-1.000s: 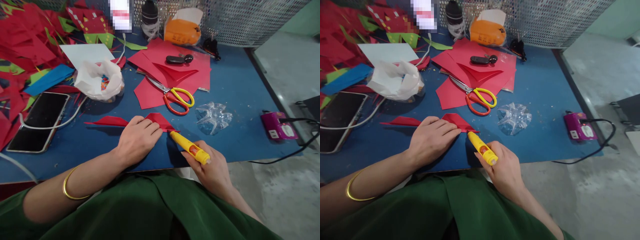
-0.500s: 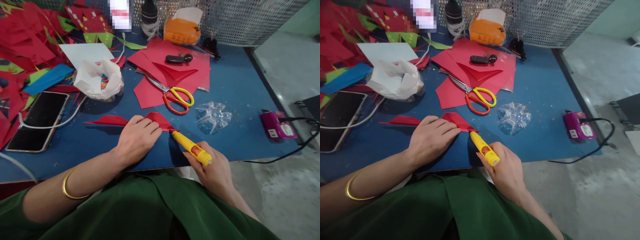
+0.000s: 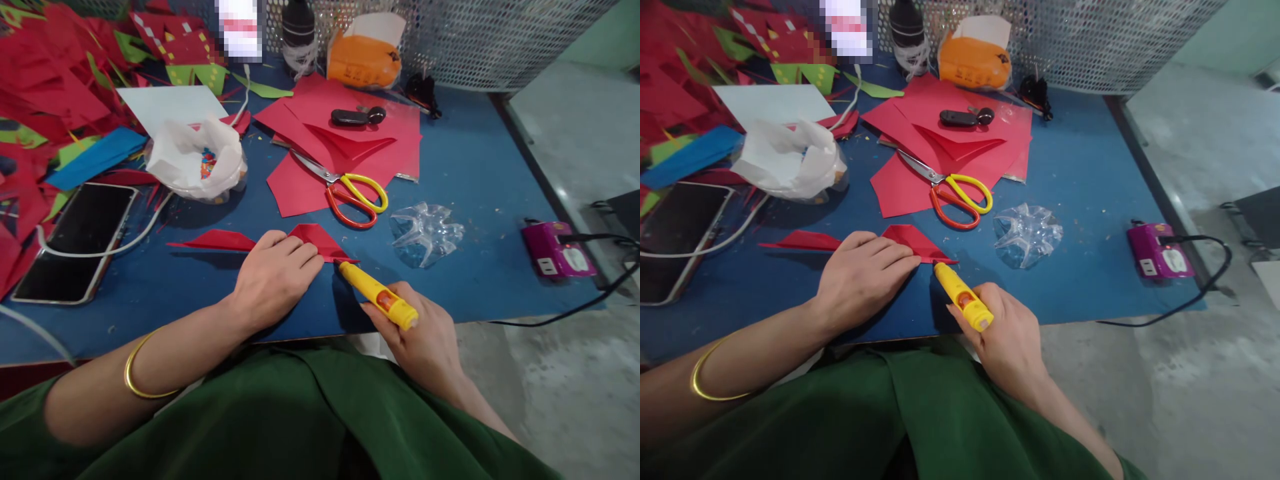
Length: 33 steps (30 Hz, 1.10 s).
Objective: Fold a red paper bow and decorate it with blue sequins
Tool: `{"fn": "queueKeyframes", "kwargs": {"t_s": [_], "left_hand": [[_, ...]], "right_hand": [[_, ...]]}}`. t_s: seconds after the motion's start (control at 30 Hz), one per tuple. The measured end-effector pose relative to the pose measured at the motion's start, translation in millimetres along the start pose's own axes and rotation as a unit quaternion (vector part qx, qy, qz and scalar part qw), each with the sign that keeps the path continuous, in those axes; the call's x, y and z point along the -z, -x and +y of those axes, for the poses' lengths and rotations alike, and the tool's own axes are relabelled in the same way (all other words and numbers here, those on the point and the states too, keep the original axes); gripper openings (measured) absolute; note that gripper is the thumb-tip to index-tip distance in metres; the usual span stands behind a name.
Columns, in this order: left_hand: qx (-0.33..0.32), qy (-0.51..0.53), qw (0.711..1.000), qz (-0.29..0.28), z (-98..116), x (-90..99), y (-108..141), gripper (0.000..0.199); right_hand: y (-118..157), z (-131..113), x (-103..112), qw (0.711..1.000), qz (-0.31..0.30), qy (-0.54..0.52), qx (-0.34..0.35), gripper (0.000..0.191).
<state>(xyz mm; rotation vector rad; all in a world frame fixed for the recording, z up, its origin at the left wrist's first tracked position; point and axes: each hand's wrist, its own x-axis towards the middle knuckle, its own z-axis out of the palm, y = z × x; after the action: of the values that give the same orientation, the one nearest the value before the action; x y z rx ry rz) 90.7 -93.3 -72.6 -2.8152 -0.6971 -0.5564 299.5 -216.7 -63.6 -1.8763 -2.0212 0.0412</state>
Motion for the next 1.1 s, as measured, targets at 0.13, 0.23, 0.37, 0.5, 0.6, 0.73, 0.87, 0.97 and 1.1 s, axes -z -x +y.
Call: {"fn": "queueKeyframes", "kwargs": {"t_s": [0.13,0.23,0.37,0.5,0.6,0.73,0.87,0.97,1.1], "left_hand": [[0.001,0.003,1.0,0.0,0.3,0.0,-0.4,0.015],[0.005,0.002,1.0,-0.008,0.6,-0.2,-0.5,0.015],[0.005,0.0,1.0,-0.004,0.3,-0.9,-0.4,0.016],[0.004,0.003,1.0,-0.002,0.0,-1.9,-0.1,0.015],[0.003,0.005,1.0,0.003,0.0,-2.4,0.2,0.015],[0.003,0.006,1.0,0.006,-0.1,-2.8,0.3,0.016],[0.004,0.01,1.0,0.002,-0.1,-2.4,0.1,0.015],[0.006,0.011,1.0,-0.005,0.2,-1.2,0.0,0.016],[0.007,0.007,1.0,-0.011,0.5,-0.3,0.1,0.016]], "right_hand": [[1.0,1.3,0.9,1.0,0.0,-0.001,-0.001,0.038],[3.7,3.7,2.7,1.0,-0.005,0.0,-0.021,0.038],[8.0,7.3,4.9,0.999,-0.01,-0.004,-0.043,0.039],[10.7,9.5,6.3,0.999,0.002,-0.007,-0.038,0.037],[11.8,10.2,6.9,0.999,0.019,-0.013,-0.039,0.036],[11.8,9.4,5.0,0.999,0.013,-0.028,-0.041,0.036],[8.3,6.2,0.8,0.999,-0.004,-0.031,-0.041,0.038],[4.4,3.7,-0.9,0.999,-0.004,-0.022,-0.04,0.04],[1.8,2.9,-0.4,1.0,-0.002,-0.012,-0.025,0.041]]}}
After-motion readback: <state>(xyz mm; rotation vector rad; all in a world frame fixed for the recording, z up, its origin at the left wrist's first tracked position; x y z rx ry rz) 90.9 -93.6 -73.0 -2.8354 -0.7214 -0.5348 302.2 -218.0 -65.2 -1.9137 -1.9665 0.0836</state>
